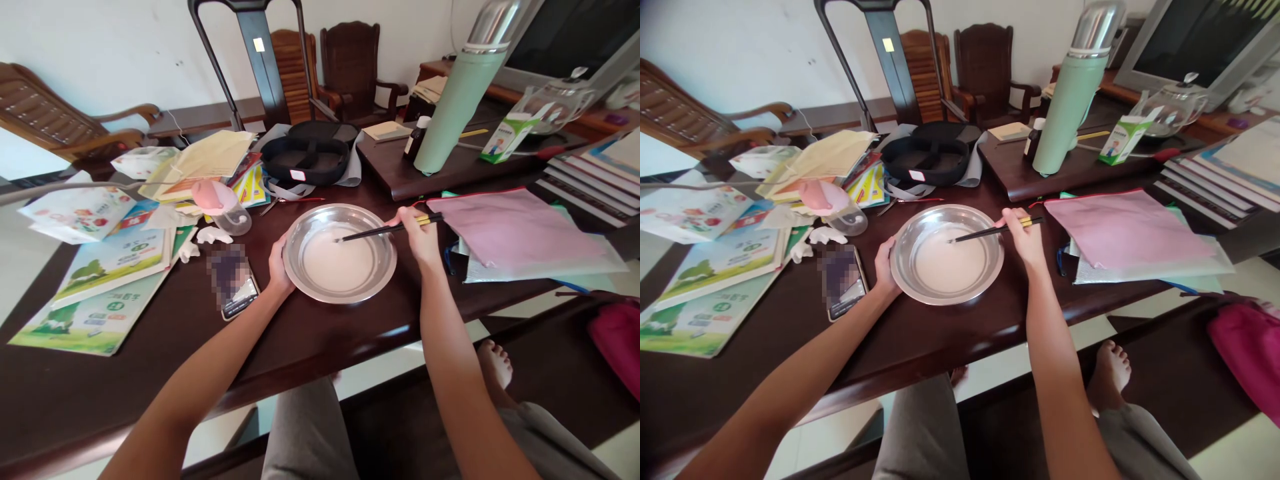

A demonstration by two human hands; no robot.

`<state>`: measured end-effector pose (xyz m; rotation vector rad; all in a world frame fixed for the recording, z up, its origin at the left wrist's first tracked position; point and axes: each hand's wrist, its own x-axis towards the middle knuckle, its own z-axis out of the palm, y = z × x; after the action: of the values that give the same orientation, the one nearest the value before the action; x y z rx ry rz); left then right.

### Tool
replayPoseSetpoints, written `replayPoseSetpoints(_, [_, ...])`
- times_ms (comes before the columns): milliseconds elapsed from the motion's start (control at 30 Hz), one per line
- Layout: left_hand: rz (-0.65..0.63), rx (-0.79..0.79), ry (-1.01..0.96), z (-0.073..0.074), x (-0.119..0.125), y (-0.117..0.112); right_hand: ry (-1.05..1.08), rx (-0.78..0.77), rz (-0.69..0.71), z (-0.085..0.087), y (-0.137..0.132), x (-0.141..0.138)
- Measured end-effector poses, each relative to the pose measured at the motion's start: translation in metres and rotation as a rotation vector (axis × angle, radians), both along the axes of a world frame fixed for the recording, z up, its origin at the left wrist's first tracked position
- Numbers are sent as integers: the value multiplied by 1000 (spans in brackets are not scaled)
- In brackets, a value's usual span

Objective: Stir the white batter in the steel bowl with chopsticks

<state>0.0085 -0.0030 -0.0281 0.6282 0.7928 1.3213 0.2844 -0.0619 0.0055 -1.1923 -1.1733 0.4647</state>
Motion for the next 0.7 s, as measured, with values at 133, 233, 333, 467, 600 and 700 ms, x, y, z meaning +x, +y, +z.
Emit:
replayPoseSetpoints(133, [11, -22, 1, 1, 0, 0, 46, -7, 89, 1, -2, -1])
replayPoseSetpoints(233, [17, -36, 1, 2, 1, -1, -35, -39, 150, 1, -2, -3])
replayPoseSetpoints(333, [17, -29, 3, 4, 2, -2, -1, 18, 29, 0, -1, 0])
replayPoseSetpoints(467, [12, -19, 6, 6, 2, -2, 94, 36, 59, 0, -2, 1])
replayPoseSetpoints(600, [14, -28, 5, 5, 1, -2, -35, -51, 167, 3, -3, -4])
replayPoseSetpoints(700, [13, -37, 10, 5, 1, -2, -12, 4, 35, 3, -2, -2])
